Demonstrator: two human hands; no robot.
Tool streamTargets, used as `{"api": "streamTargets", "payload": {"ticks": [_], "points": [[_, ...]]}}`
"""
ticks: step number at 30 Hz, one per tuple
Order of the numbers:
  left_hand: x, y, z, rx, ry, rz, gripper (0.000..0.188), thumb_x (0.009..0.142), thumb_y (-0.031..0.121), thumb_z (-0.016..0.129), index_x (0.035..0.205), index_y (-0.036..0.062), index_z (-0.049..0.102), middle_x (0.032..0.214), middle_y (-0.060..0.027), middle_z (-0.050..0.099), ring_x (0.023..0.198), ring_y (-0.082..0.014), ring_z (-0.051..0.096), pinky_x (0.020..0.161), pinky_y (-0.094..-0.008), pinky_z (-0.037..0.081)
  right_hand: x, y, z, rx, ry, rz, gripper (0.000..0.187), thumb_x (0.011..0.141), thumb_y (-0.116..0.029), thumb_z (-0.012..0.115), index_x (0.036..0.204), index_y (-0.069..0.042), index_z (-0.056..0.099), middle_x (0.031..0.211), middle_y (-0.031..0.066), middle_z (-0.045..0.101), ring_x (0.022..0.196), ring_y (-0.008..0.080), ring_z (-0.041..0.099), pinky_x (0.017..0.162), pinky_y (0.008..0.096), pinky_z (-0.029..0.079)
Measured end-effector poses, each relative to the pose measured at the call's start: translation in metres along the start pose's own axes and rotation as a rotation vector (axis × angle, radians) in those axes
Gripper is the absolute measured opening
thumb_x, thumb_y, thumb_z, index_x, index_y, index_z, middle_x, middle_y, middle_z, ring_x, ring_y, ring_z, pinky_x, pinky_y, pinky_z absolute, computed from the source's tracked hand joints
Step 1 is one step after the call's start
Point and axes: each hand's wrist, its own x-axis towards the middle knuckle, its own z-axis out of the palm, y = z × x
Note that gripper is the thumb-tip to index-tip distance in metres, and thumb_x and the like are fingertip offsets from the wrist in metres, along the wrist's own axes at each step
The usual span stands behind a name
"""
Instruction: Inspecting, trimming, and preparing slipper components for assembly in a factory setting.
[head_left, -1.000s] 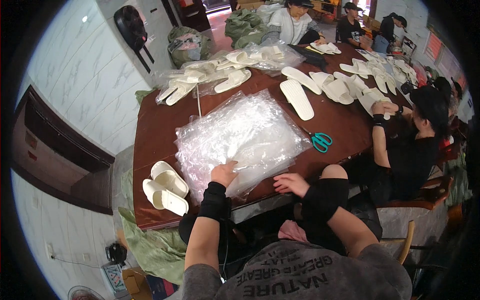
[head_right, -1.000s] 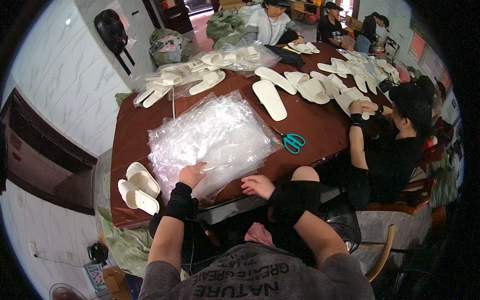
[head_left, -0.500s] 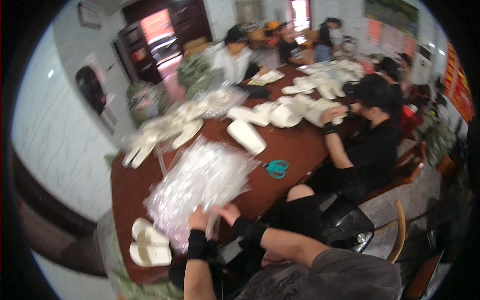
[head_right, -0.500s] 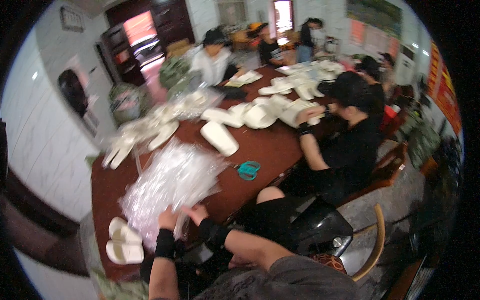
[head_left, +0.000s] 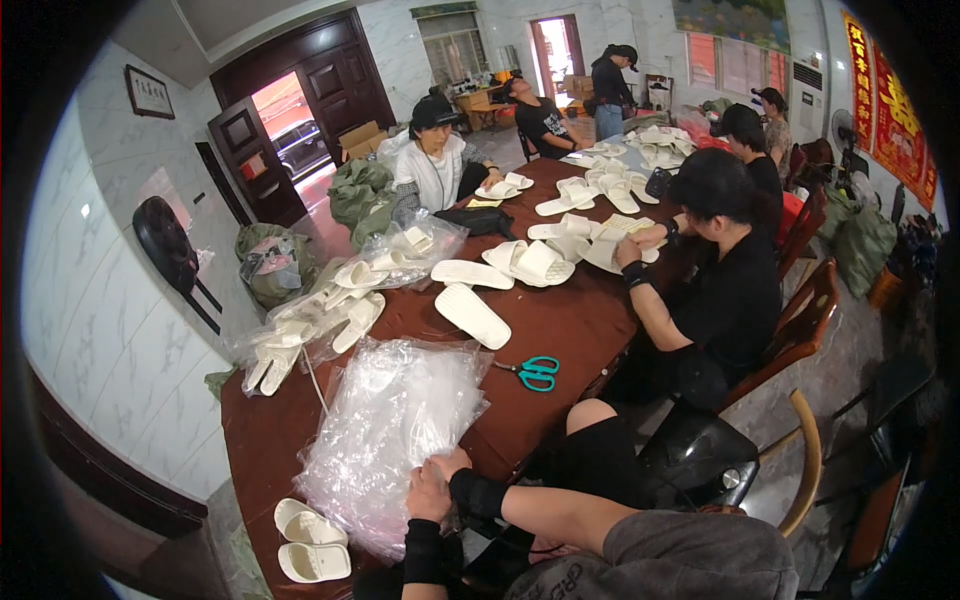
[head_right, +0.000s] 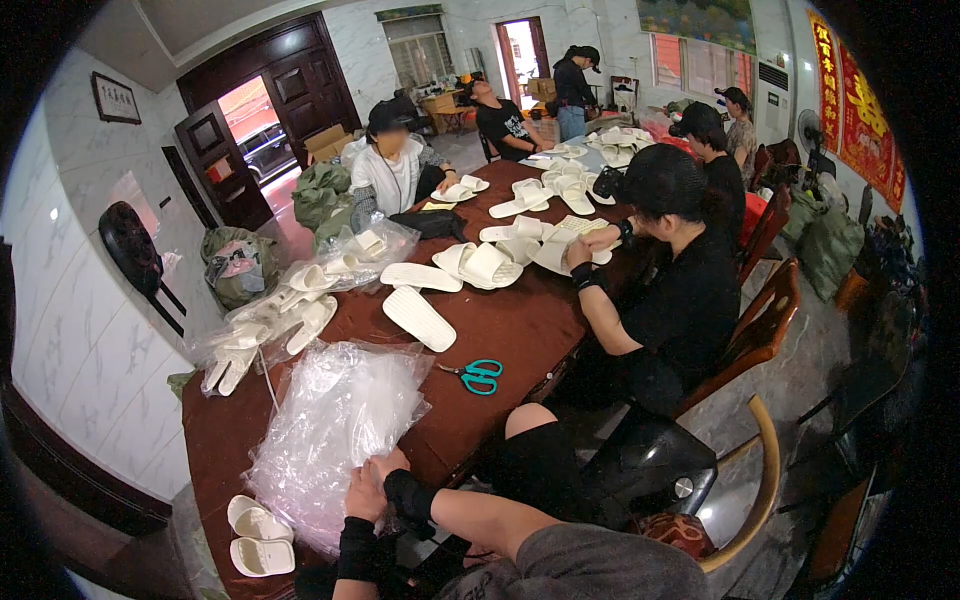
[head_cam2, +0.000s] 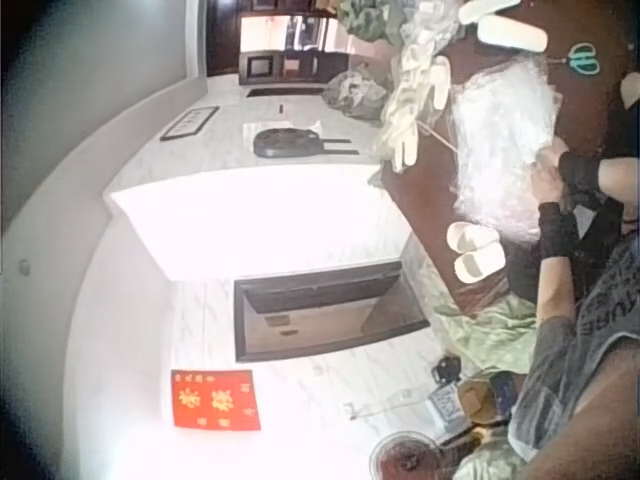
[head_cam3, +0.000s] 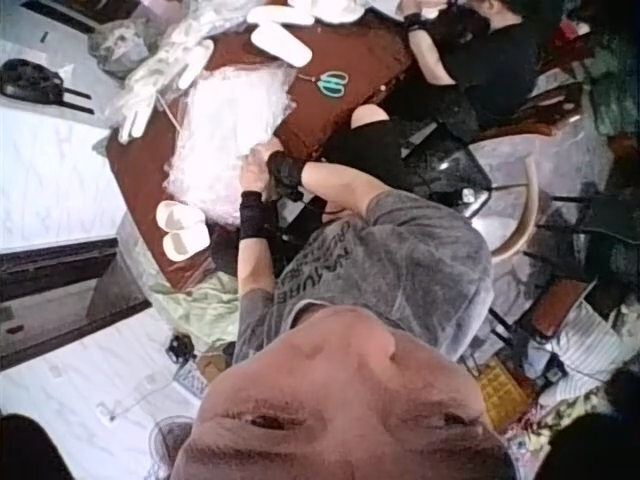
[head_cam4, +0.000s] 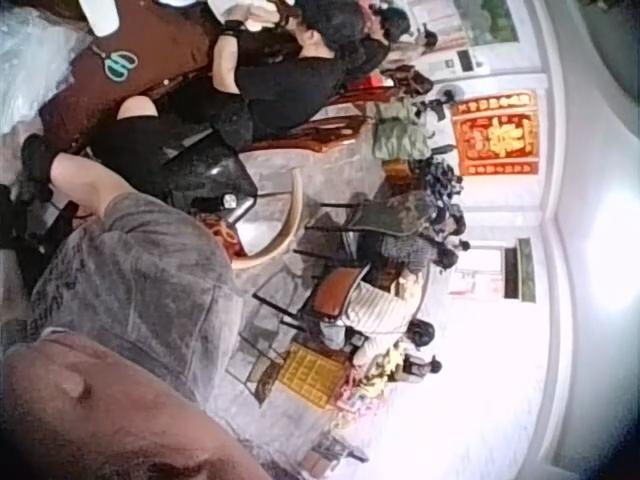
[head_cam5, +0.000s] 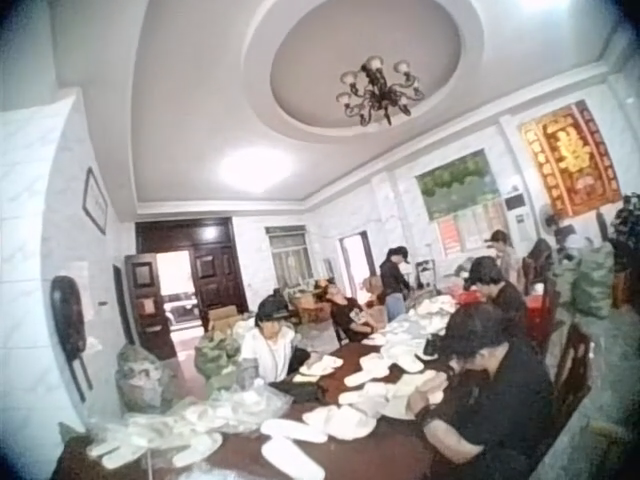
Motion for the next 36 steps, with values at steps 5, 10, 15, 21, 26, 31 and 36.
{"api": "streamTargets", "payload": {"ticks": [5,10,15,21,26,31,36], "points": [[-0.002,-0.006,-0.001,-0.157,0.017,-0.032,0.067,0.079,0.026,0.064,0.136,0.0024,0.036,0.12,-0.0228,0.05,0.102,-0.043,0.055,0.085,-0.0484,0.048,0.007,-0.001,0.005,0.099,0.06,-0.333,0.056,0.069,-0.022,0.073,0.119,-0.002,0.056,0.098,0.0184,0.068,0.088,0.0312,0.067,0.078,0.0367,0.053],[-0.005,0.0,-0.002,-0.267,0.075,-0.011,0.07,0.074,0.032,0.074,0.129,0.0006,0.046,0.115,-0.0234,0.056,0.104,-0.0407,0.056,0.087,-0.0448,0.047,0.025,0.002,-0.005,-0.07,0.061,-0.104,0.056,0.068,-0.021,0.071,0.119,-0.004,0.056,0.099,0.0186,0.068,0.091,0.0318,0.066,0.082,0.0367,0.052],[-0.012,0.004,0.001,-0.254,0.125,0.004,0.065,0.077,0.031,0.072,0.129,0.0003,0.047,0.116,-0.0215,0.056,0.107,-0.0388,0.055,0.089,-0.0425,0.046,0.033,-0.001,-0.021,-0.105,-0.192,-0.088,0.052,0.067,-0.027,0.07,0.112,-0.003,0.062,0.101,0.0227,0.067,0.094,0.0343,0.066,0.082,0.0394,0.051],[-0.026,0.004,0.011,-0.241,0.246,-0.025,0.061,0.076,0.032,0.072,0.125,0.0032,0.051,0.114,-0.0198,0.058,0.103,-0.0395,0.056,0.086,-0.0439,0.047,0.025,0.001,-0.029,-0.387,-0.259,-0.263,0.048,0.07,-0.038,0.063,0.109,-0.01,0.066,0.099,0.0188,0.068,0.094,0.034,0.065,0.081,0.0401,0.05],[-0.031,0.006,0.03,-0.106,0.143,-0.056,0.062,0.086,0.043,0.06,0.135,0.0086,0.044,0.131,-0.0182,0.049,0.114,-0.0353,0.05,0.093,-0.0429,0.044,0.024,0.01,-0.039,-0.189,-0.216,-0.117,0.043,0.075,-0.029,0.069,0.109,-0.003,0.065,0.095,0.0142,0.07,0.086,0.0221,0.066,0.08,0.0346,0.05],[-0.039,0.014,0.049,0.054,0.322,0.026,0.06,0.085,0.039,0.06,0.135,0.0083,0.045,0.13,-0.0146,0.05,0.116,-0.0332,0.049,0.094,-0.0431,0.044,0.027,0.017,-0.04,-0.156,-0.216,-0.2,0.042,0.076,-0.029,0.068,0.109,-0.004,0.065,0.094,0.0142,0.07,0.087,0.0246,0.066,0.078,0.0349,0.05],[-0.045,0.029,0.054,0.07,0.39,-0.023,0.063,0.084,0.037,0.061,0.135,0.0065,0.043,0.133,-0.0168,0.047,0.122,-0.0359,0.045,0.097,-0.0452,0.042,0.032,0.027,-0.039,-0.13,-0.219,-0.154,0.042,0.075,-0.03,0.071,0.107,-0.004,0.066,0.094,0.0139,0.07,0.085,0.0242,0.067,0.077,0.0335,0.05]]}}
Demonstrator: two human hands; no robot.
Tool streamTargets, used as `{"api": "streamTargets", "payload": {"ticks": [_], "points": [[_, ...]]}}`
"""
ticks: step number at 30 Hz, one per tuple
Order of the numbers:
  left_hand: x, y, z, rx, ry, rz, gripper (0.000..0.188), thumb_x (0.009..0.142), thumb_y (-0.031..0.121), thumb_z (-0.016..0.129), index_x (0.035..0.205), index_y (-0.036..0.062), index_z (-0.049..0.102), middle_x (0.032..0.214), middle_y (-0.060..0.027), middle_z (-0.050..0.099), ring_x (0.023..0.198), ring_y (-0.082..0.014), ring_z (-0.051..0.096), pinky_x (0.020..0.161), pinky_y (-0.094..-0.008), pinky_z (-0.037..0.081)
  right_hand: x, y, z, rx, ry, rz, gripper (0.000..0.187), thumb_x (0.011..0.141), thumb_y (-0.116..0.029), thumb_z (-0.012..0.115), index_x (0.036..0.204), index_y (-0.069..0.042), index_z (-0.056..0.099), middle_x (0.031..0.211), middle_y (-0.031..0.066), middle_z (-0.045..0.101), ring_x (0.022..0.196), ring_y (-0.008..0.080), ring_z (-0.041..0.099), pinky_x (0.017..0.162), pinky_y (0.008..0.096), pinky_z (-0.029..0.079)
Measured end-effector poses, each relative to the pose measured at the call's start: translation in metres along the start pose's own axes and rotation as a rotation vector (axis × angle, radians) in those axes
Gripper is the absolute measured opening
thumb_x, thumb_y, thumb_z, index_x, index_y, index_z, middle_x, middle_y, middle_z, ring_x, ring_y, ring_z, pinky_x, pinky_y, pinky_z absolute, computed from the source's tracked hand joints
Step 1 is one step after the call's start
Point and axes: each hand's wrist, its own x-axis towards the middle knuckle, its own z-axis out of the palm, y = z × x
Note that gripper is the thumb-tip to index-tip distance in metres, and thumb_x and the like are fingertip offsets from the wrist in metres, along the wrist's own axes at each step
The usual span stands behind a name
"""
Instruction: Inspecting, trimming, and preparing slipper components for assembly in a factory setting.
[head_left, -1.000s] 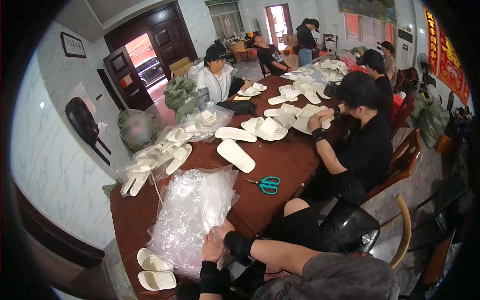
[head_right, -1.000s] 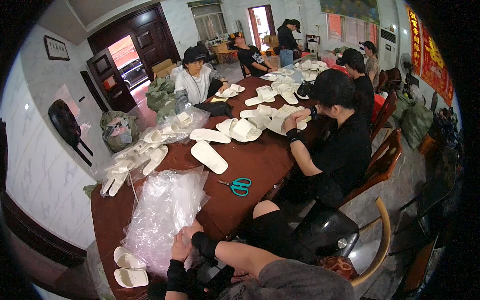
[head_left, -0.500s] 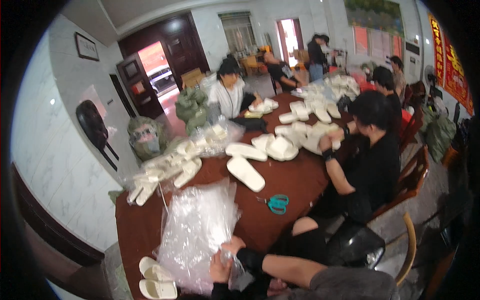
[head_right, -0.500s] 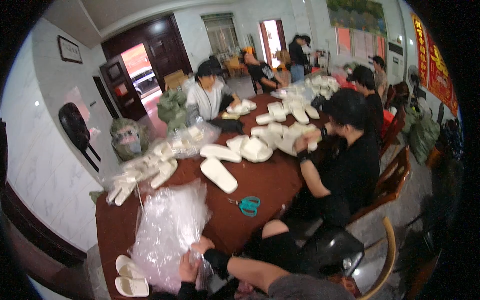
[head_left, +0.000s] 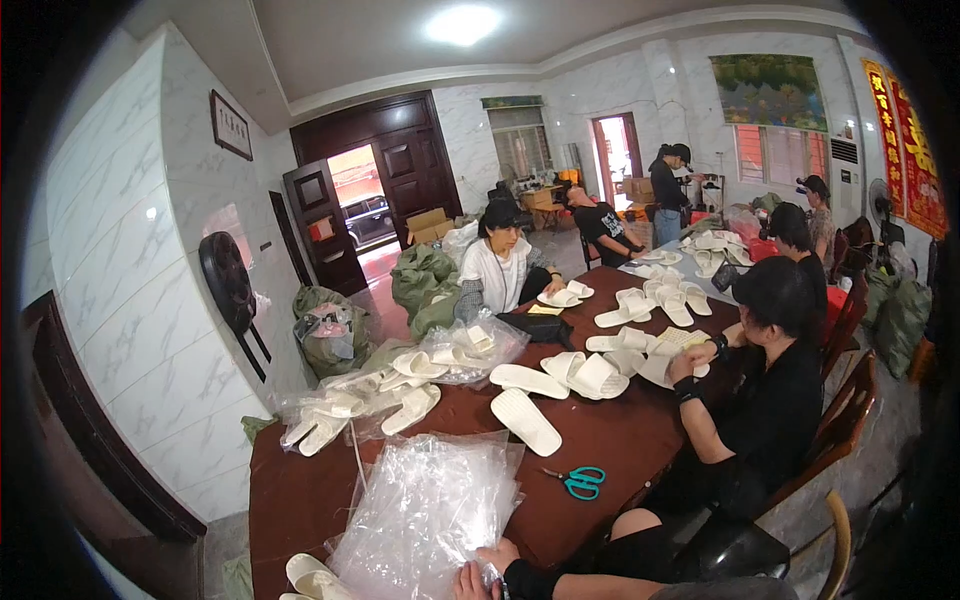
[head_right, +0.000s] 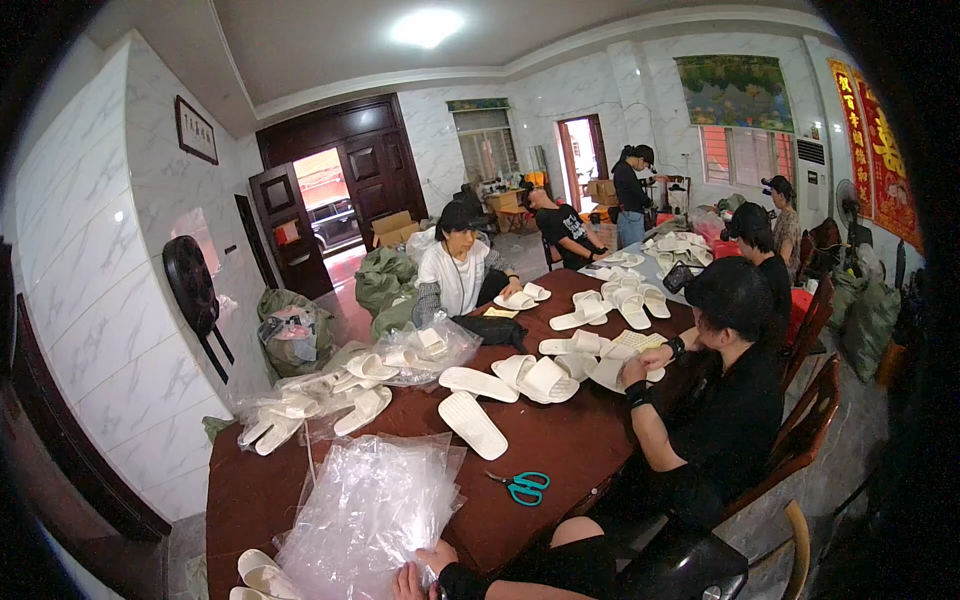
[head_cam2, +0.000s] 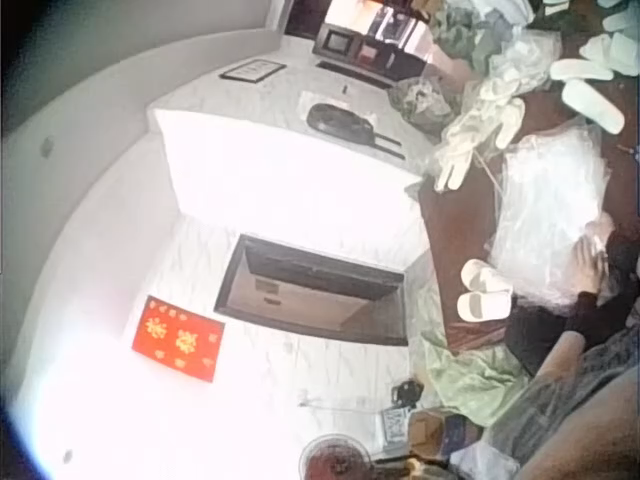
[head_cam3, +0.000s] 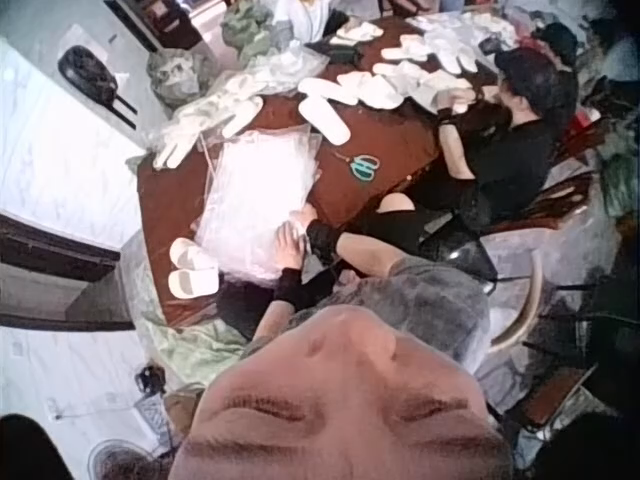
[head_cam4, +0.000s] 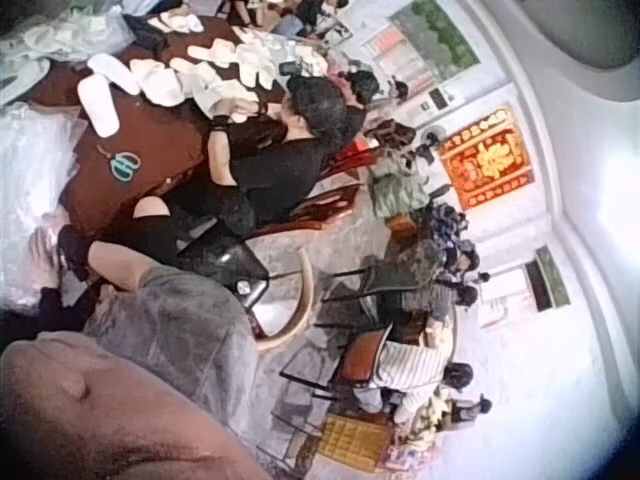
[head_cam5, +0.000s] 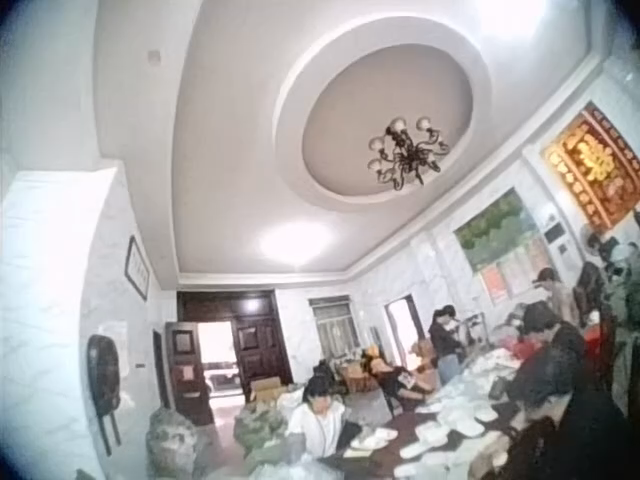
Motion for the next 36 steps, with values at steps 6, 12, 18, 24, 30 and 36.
{"api": "streamTargets", "payload": {"ticks": [6,12,18,24,30,36], "points": [[0.005,0.003,-0.003,-0.047,-0.01,-0.037,0.062,0.084,0.034,0.062,0.135,0.0042,0.043,0.132,-0.0188,0.047,0.122,-0.0379,0.044,0.097,-0.0466,0.041,0.005,-0.002,-0.001,0.033,-0.055,-0.019,0.043,0.074,-0.033,0.071,0.104,-0.002,0.067,0.092,0.0145,0.07,0.084,0.0246,0.067,0.076,0.0344,0.05],[0.004,-0.01,-0.004,-0.194,-0.009,0.057,0.062,0.085,0.025,0.064,0.136,-0.0007,0.04,0.131,-0.0227,0.048,0.121,-0.0401,0.043,0.099,-0.0452,0.039,0.006,-0.003,0.003,-0.059,0.04,0.013,0.042,0.075,-0.036,0.07,0.101,-0.003,0.068,0.09,0.0142,0.07,0.084,0.0256,0.067,0.076,0.0355,0.05],[0.008,-0.06,-0.045,-1.605,0.118,-0.644,0.067,0.094,0.011,0.051,0.15,0.0122,0.014,0.151,-0.013,0.022,0.129,-0.0339,0.041,0.097,-0.0463,0.046,0.013,-0.003,-0.009,0.041,0.035,0.028,0.039,0.075,-0.032,0.069,0.101,-0.003,0.068,0.09,0.0152,0.07,0.084,0.0277,0.067,0.076,0.0376,0.051],[-0.008,-0.106,-0.07,-1.4,0.308,-1.099,0.041,0.094,0.021,0.05,0.132,0.0104,0.044,0.108,-0.0175,0.063,0.081,-0.0306,0.065,0.06,-0.0411,0.055,0.028,-0.051,-0.057,-0.211,0.052,-0.008,0.034,0.07,-0.028,0.067,0.095,-0.004,0.07,0.084,0.0162,0.07,0.081,0.0284,0.068,0.074,0.0378,0.052],[-0.008,-0.107,-0.052,-1.072,0.524,-1.127,0.024,0.096,0.022,0.048,0.108,0.004,0.057,0.078,-0.0093,0.064,0.056,-0.0169,0.057,0.04,-0.0268,0.04,0.093,-0.126,-0.1,-0.621,-0.032,-0.183,0.03,0.064,-0.027,0.07,0.081,-0.002,0.069,0.074,0.0149,0.068,0.067,0.0298,0.067,0.065,0.0379,0.052],[0.001,-0.073,-0.053,-0.382,0.386,-0.796,0.023,0.096,0.02,0.05,0.099,0.0013,0.063,0.075,-0.011,0.064,0.062,-0.0215,0.06,0.059,-0.0336,0.049,0.209,-0.252,-0.2,-0.928,-0.438,-0.357,0.029,0.076,-0.026,0.073,0.093,-0.003,0.071,0.085,0.0072,0.071,0.08,0.0144,0.066,0.077,0.0291,0.05]]}}
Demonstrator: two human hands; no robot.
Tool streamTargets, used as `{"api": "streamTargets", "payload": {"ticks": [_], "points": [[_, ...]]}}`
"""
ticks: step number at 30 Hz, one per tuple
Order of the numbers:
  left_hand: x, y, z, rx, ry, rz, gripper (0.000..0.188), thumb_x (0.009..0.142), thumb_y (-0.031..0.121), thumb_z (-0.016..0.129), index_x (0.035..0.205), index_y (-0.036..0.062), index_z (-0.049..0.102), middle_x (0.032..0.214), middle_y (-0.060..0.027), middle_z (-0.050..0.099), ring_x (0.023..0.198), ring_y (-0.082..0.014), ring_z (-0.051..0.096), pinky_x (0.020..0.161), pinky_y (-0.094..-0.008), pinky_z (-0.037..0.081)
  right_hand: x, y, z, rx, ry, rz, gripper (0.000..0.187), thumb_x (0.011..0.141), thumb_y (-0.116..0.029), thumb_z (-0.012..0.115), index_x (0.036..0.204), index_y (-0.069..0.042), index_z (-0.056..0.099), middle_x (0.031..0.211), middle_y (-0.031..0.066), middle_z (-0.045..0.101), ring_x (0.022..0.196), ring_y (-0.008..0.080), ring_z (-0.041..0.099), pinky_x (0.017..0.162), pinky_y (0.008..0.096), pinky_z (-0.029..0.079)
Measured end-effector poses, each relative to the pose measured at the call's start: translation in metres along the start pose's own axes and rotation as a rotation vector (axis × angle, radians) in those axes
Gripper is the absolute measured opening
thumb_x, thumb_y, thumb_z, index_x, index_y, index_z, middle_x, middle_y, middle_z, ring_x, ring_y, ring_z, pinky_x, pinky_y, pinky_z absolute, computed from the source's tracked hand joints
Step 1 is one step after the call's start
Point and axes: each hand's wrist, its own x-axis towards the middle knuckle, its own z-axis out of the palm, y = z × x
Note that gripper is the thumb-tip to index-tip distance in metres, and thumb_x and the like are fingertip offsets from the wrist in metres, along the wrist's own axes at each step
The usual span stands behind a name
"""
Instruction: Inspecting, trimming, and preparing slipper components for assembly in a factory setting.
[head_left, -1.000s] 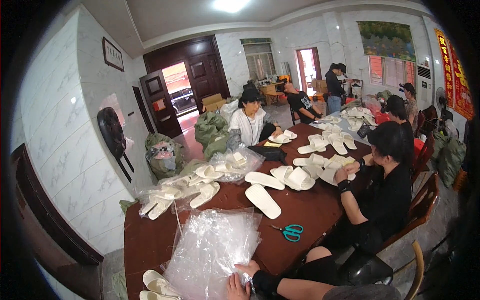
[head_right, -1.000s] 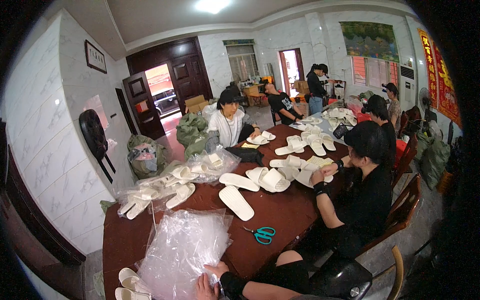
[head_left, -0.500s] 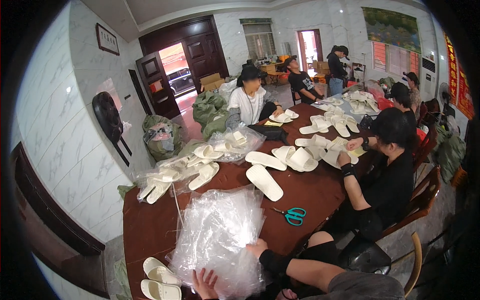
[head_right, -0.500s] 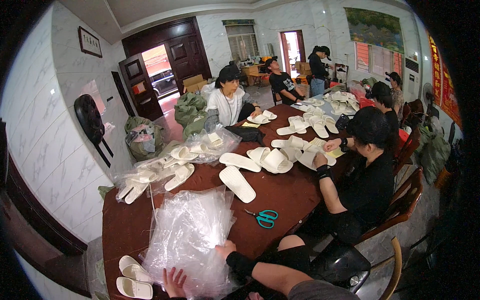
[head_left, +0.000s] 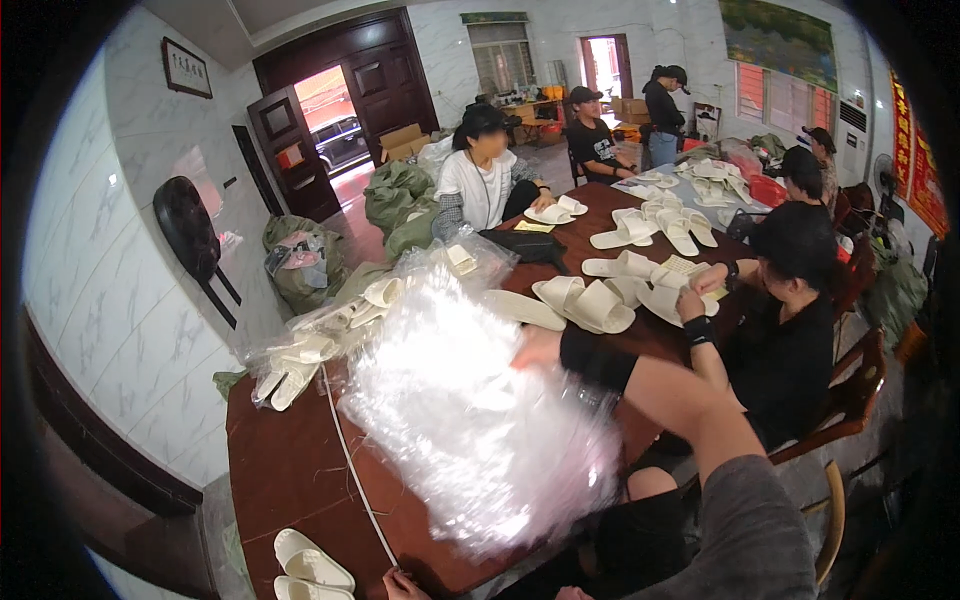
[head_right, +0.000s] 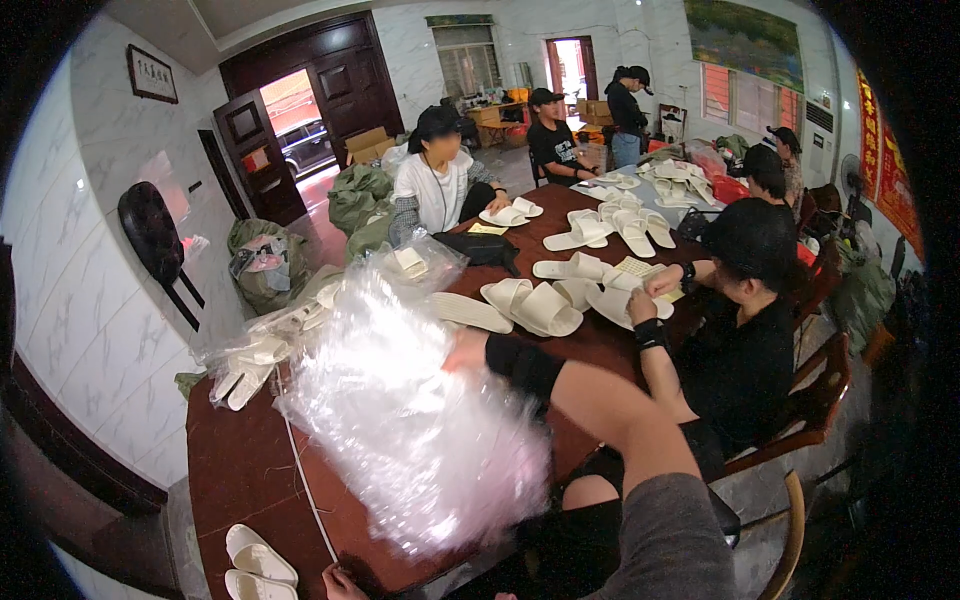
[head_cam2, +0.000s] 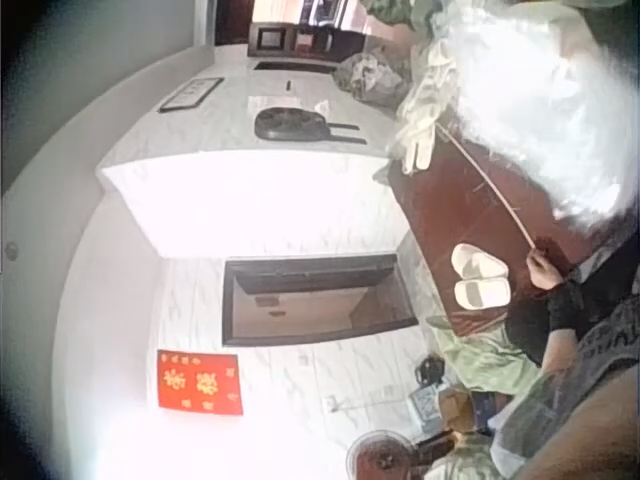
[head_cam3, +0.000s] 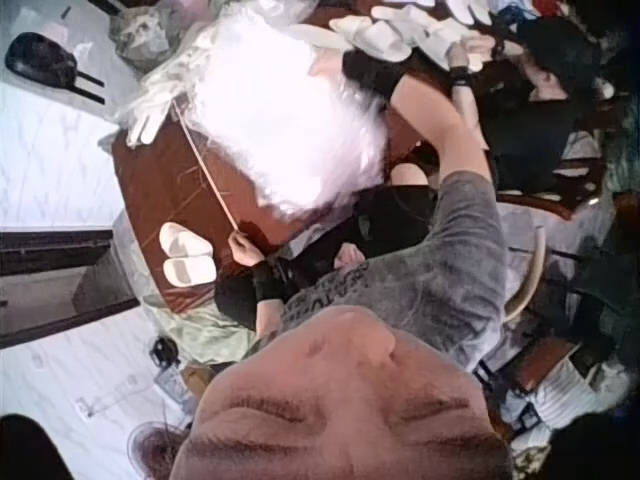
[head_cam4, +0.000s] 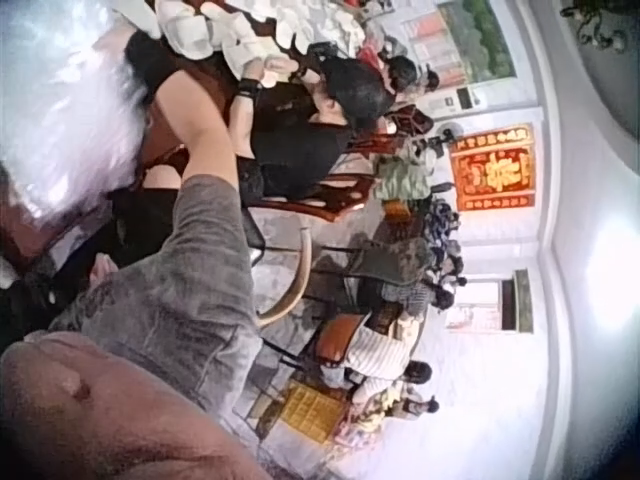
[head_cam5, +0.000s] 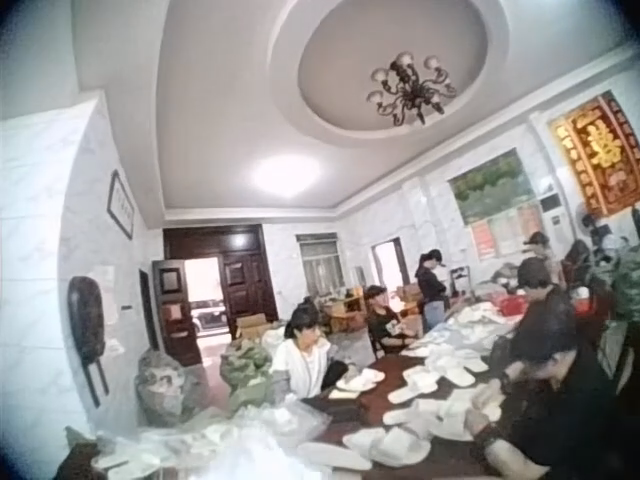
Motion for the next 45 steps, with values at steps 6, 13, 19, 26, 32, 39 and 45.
{"api": "streamTargets", "payload": {"ticks": [6,13,19,26,32,39,45], "points": [[0.0,0.022,0.004,0.309,0.01,0.167,0.02,0.093,0.019,0.053,0.098,0.0029,0.064,0.09,-0.0177,0.066,0.082,-0.0328,0.064,0.075,-0.0388,0.051,0.042,0.084,-0.149,-0.407,0.302,-0.41,0.019,0.081,-0.025,0.063,0.093,-0.013,0.073,0.09,0.0066,0.071,0.083,0.0201,0.068,0.074,0.0298,0.051],[0.003,0.031,0.01,0.376,-0.022,0.201,0.014,0.09,0.013,0.057,0.098,0.004,0.065,0.092,-0.0164,0.066,0.084,-0.0321,0.064,0.076,-0.0373,0.051,0.102,0.189,-0.185,-0.035,0.818,0.048,0.027,0.086,-0.016,0.059,0.109,-0.003,0.065,0.101,0.0117,0.069,0.091,0.0221,0.065,0.079,0.0331,0.052],[0.006,0.039,0.017,0.448,-0.033,0.2,0.011,0.088,0.011,0.059,0.096,0.004,0.064,0.088,-0.0152,0.065,0.081,-0.0304,0.063,0.075,-0.0367,0.051,0.17,0.232,-0.163,0.486,1.167,0.283,0.033,0.087,-0.015,0.06,0.114,0.003,0.06,0.104,0.0158,0.066,0.093,0.0242,0.064,0.078,0.0355,0.052],[0.009,0.042,0.017,0.486,-0.077,0.209,0.009,0.087,0.006,0.059,0.095,0.0037,0.063,0.088,-0.0147,0.064,0.08,-0.0302,0.063,0.074,-0.0357,0.051,0.155,0.261,-0.106,0.102,1.018,0.527,0.036,0.088,-0.02,0.057,0.119,0.0,0.057,0.109,0.0148,0.063,0.098,0.0228,0.061,0.083,0.0357,0.048],[0.018,0.036,0.017,0.508,-0.081,0.184,0.008,0.087,0.005,0.059,0.094,0.0023,0.062,0.089,-0.0155,0.064,0.081,-0.0305,0.063,0.073,-0.036,0.051,0.129,0.291,-0.077,0.011,0.929,0.584,0.04,0.089,-0.023,0.056,0.123,-0.002,0.054,0.113,0.0139,0.062,0.103,0.0217,0.058,0.087,0.0357,0.046],[0.012,0.007,0.016,0.465,-0.097,0.164,0.013,0.082,-0.001,0.058,0.093,0.0034,0.061,0.081,-0.0169,0.057,0.073,-0.0341,0.059,0.063,-0.0378,0.049,0.121,0.328,-0.085,-0.089,0.774,0.394,0.044,0.09,-0.028,0.054,0.127,-0.005,0.051,0.117,0.0129,0.059,0.108,0.0204,0.056,0.092,0.0359,0.042],[0.015,0.02,0.012,0.419,-0.052,0.126,0.014,0.081,0.004,0.061,0.094,0.0057,0.061,0.082,-0.0134,0.057,0.075,-0.0322,0.061,0.065,-0.0363,0.049,0.108,0.352,-0.105,0.223,0.768,0.389,0.047,0.091,-0.031,0.052,0.131,-0.007,0.048,0.121,0.012,0.057,0.112,0.0192,0.053,0.096,0.036,0.039]]}}
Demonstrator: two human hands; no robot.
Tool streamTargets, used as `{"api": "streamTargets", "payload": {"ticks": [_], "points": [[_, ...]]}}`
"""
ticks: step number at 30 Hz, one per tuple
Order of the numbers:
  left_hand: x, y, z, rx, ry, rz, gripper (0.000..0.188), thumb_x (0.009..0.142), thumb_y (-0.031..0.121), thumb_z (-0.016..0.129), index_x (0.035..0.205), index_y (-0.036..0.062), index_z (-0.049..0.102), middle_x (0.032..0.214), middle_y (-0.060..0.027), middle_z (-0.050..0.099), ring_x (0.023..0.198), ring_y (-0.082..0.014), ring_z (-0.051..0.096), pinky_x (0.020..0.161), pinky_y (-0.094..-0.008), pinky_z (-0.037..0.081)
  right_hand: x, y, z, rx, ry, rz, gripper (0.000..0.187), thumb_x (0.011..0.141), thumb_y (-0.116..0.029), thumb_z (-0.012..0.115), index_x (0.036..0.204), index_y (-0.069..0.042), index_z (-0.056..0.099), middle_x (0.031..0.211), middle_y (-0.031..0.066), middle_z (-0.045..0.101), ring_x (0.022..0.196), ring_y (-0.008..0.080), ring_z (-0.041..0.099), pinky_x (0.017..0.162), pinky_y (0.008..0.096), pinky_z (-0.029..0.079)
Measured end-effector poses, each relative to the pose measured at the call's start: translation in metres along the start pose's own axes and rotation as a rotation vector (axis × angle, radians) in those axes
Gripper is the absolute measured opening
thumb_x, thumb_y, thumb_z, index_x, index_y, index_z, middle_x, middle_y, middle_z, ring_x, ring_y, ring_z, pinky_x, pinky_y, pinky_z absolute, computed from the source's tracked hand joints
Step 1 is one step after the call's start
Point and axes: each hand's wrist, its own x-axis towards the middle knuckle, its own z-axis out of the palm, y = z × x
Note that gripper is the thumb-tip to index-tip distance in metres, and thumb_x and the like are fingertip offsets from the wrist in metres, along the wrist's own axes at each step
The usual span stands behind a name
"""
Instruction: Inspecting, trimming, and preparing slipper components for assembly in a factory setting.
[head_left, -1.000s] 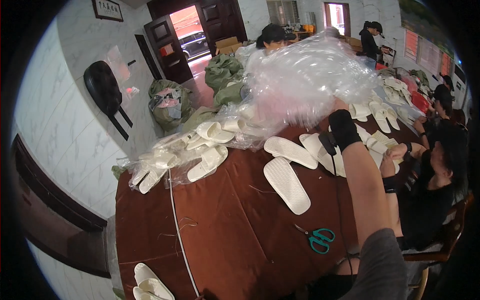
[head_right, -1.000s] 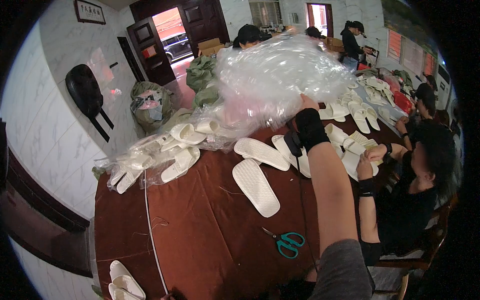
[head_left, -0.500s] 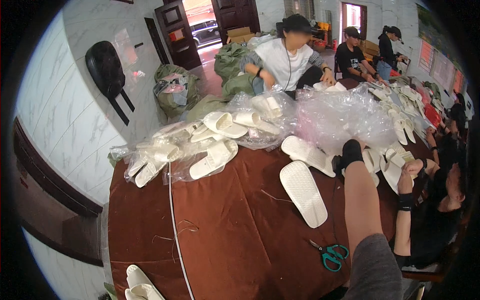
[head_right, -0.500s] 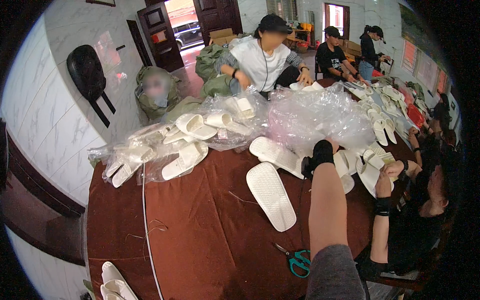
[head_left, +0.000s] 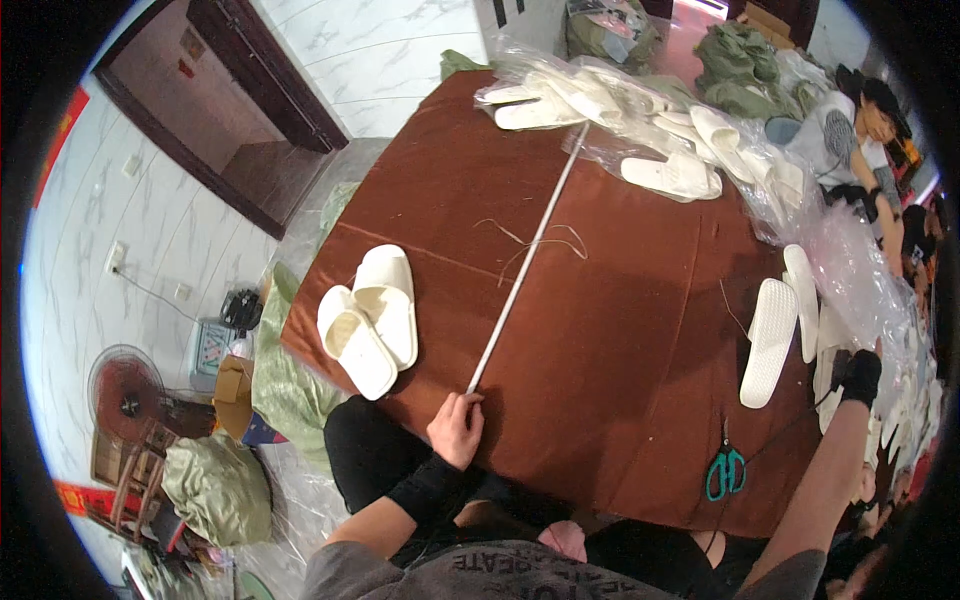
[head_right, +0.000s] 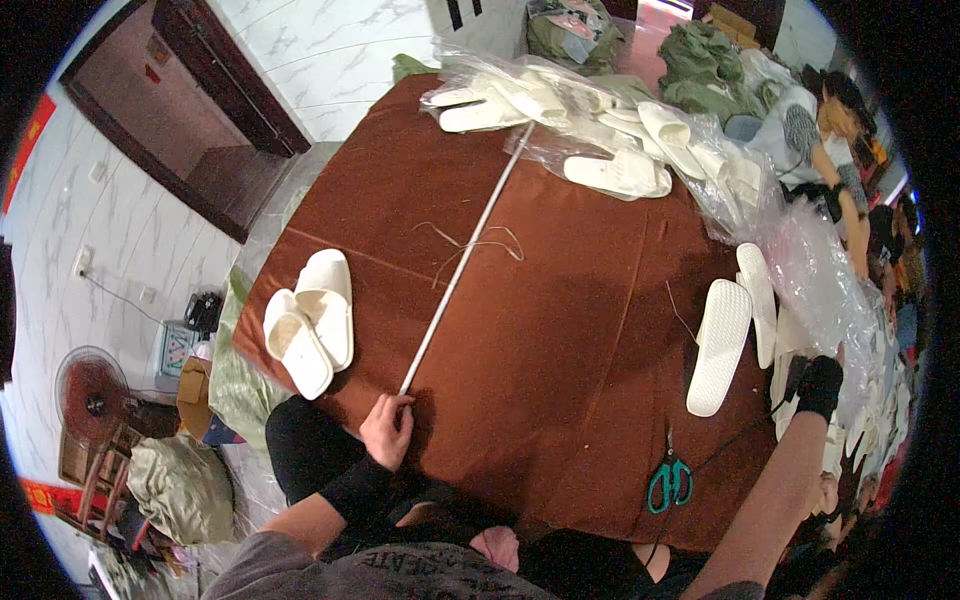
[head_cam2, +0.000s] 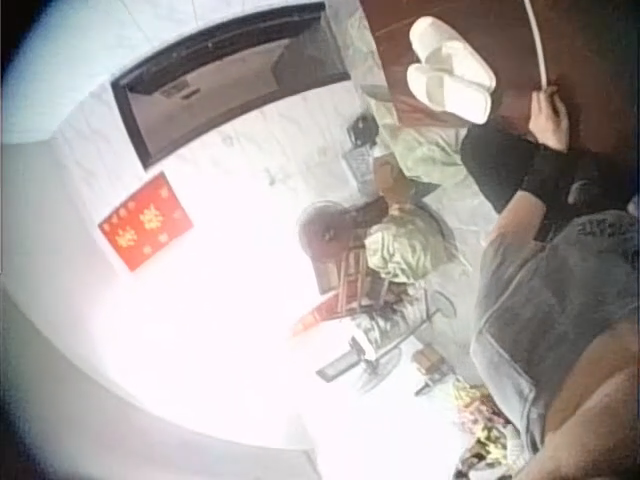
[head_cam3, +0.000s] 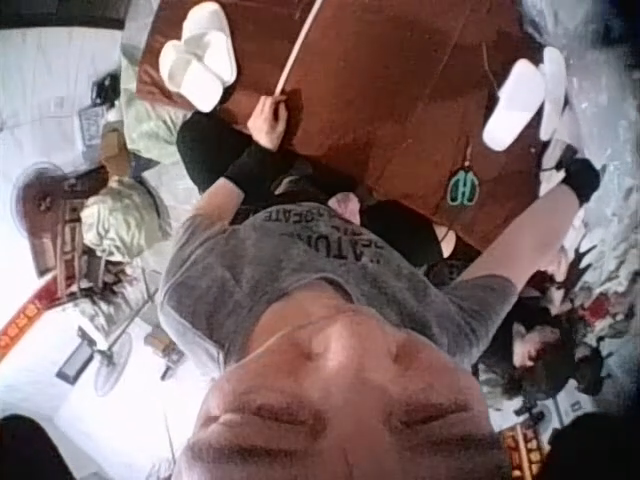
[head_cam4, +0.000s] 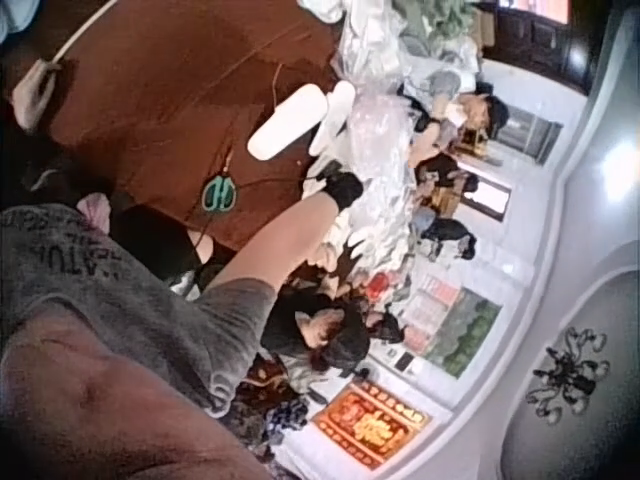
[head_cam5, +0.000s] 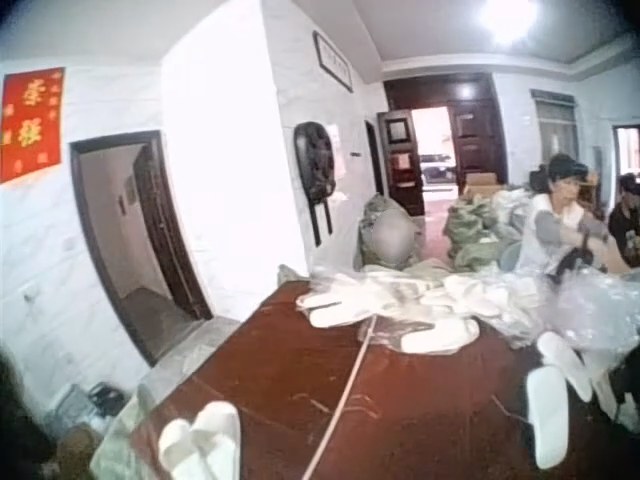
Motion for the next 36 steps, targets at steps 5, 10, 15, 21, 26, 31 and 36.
{"api": "streamTargets", "payload": {"ticks": [5,10,15,21,26,31,36], "points": [[0.034,-0.029,-0.033,-0.153,0.096,0.09,0.01,0.08,0.004,0.064,0.09,0.0053,0.062,0.084,-0.0139,0.064,0.078,-0.0321,0.063,0.068,-0.036,0.051,-0.057,-0.032,-0.004,0.583,0.071,0.273,0.05,0.092,-0.034,0.05,0.134,-0.009,0.046,0.124,0.0112,0.056,0.116,0.0183,0.051,0.1,0.036,0.037],[0.085,-0.119,-0.065,0.116,0.415,-0.428,0.039,0.08,0.026,0.069,0.11,0.0036,0.055,0.114,-0.015,0.053,0.111,-0.0349,0.049,0.093,-0.048,0.038,-0.243,-0.078,0.02,0.672,-0.026,0.231,0.041,0.089,-0.021,0.055,0.129,-0.009,0.051,0.118,0.0063,0.057,0.104,0.0183,0.056,0.084,0.0316,0.047],[0.127,-0.148,-0.044,0.28,0.091,-0.609,0.057,0.079,0.036,0.066,0.125,0.0054,0.052,0.135,-0.0148,0.047,0.126,-0.0325,0.041,0.102,-0.0604,0.029,-0.409,-0.117,0.05,0.646,-0.225,0.02,0.016,0.079,-0.009,0.059,0.094,-0.008,0.062,0.086,0.0027,0.061,0.069,0.0131,0.059,0.053,0.0244,0.046],[0.115,-0.132,-0.015,0.232,0.027,-0.092,0.043,0.076,0.025,0.066,0.115,0.0094,0.056,0.122,-0.0078,0.055,0.119,-0.0291,0.046,0.097,-0.0604,0.033,-0.491,-0.135,0.056,-0.172,-0.262,-0.449,0.028,0.083,-0.005,0.059,0.111,-0.007,0.06,0.127,0.0163,0.051,0.109,0.0324,0.053,0.09,0.0437,0.044],[0.053,-0.057,0.03,0.111,-0.084,0.266,0.048,0.079,0.025,0.066,0.12,0.0058,0.052,0.131,-0.0091,0.049,0.126,-0.0299,0.04,0.103,-0.055,0.028,-0.487,-0.135,0.053,-0.731,-0.293,-0.204,0.046,0.087,-0.011,0.06,0.132,-0.015,0.049,0.145,0.0171,0.034,0.13,0.0386,0.033,0.105,0.0479,0.035],[0.042,-0.042,0.018,-0.143,-0.216,0.306,0.044,0.075,0.014,0.067,0.117,0.0041,0.055,0.125,-0.0134,0.053,0.119,-0.0349,0.044,0.1,-0.0496,0.034,-0.486,-0.131,0.043,-0.774,-0.072,-0.187,0.044,0.087,-0.005,0.057,0.13,-0.014,0.052,0.138,0.0189,0.041,0.123,0.0385,0.04,0.1,0.0475,0.04],[0.038,-0.033,-0.008,-0.011,-0.296,0.474,0.034,0.075,0.013,0.066,0.107,0.005,0.058,0.111,-0.0131,0.057,0.107,-0.032,0.051,0.091,-0.0459,0.042,-0.499,-0.133,0.039,-0.775,-0.211,-0.244,0.051,0.081,0.0,0.057,0.13,-0.013,0.051,0.12,0.0217,0.052,0.11,0.0387,0.048,0.094,0.0471,0.042]]}}
